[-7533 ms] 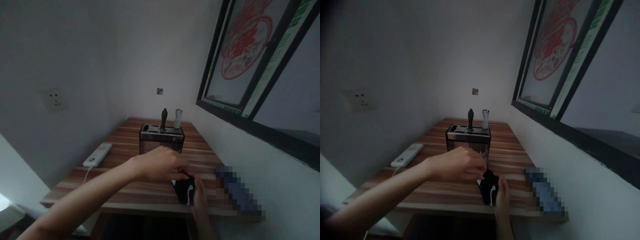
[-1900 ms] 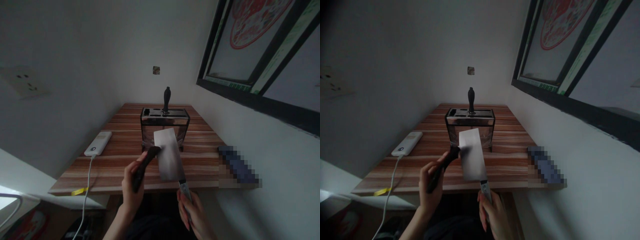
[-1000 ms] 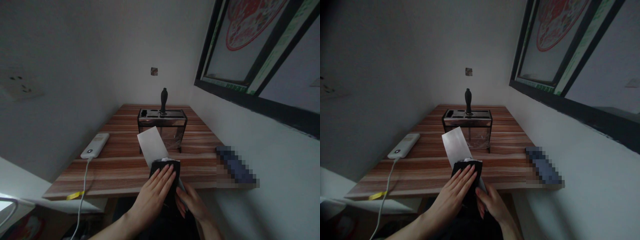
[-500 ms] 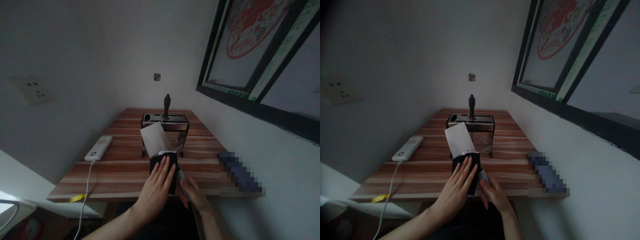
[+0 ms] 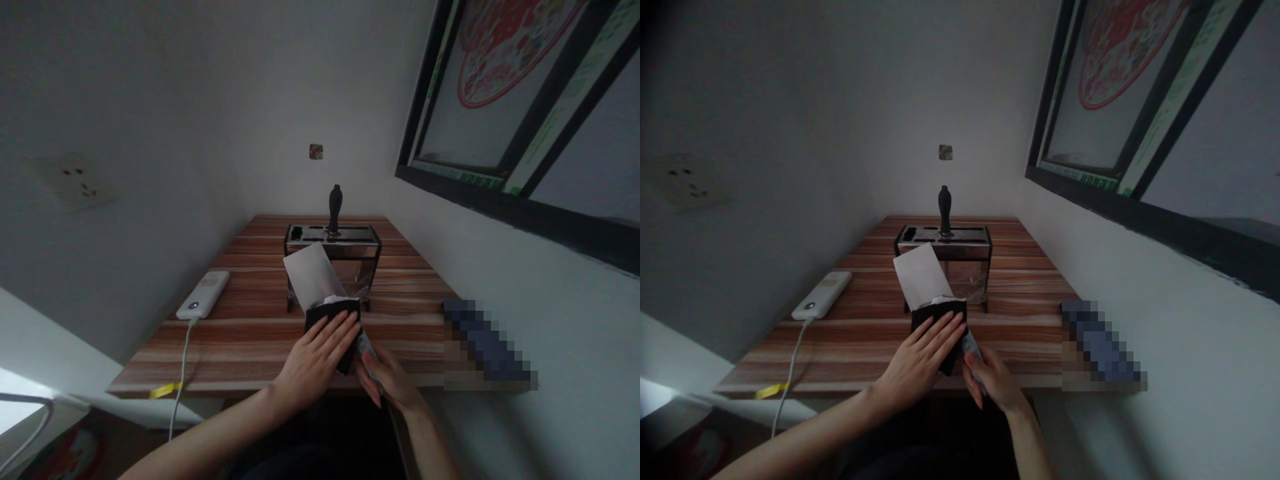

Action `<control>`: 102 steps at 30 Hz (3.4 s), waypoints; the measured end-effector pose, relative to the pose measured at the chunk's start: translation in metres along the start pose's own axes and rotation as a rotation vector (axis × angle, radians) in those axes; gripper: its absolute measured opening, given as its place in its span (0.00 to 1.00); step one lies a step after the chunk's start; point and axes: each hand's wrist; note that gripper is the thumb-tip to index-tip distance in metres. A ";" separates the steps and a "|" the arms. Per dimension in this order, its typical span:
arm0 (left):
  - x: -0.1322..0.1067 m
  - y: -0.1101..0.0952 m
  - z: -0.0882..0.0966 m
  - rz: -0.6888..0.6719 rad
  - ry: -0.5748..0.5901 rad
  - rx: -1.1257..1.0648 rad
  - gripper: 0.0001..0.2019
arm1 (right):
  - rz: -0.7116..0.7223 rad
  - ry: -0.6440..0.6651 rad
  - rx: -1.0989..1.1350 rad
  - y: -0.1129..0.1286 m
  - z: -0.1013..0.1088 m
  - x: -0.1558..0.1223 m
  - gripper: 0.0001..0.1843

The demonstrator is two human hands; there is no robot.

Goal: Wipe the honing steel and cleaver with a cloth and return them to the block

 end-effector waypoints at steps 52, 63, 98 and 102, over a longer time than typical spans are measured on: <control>0.029 0.057 0.037 0.352 -0.230 -0.051 0.39 | -0.061 0.026 -0.137 0.008 0.000 -0.004 0.20; 0.008 0.018 0.011 0.105 -0.048 -0.100 0.37 | -0.034 0.023 -0.073 0.006 0.001 0.000 0.20; 0.006 0.027 0.008 0.122 -0.068 -0.121 0.35 | -0.050 0.025 -0.075 0.007 0.001 0.000 0.18; 0.013 0.043 0.010 0.160 -0.158 -0.103 0.29 | -0.051 0.034 -0.082 0.012 -0.001 0.001 0.19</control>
Point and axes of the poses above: each hand's wrist, its own x-axis towards the middle knuckle, its own z-axis out of the back of the hand, y = z × x, and after that the axes turned 8 degrees about -x, right-handed
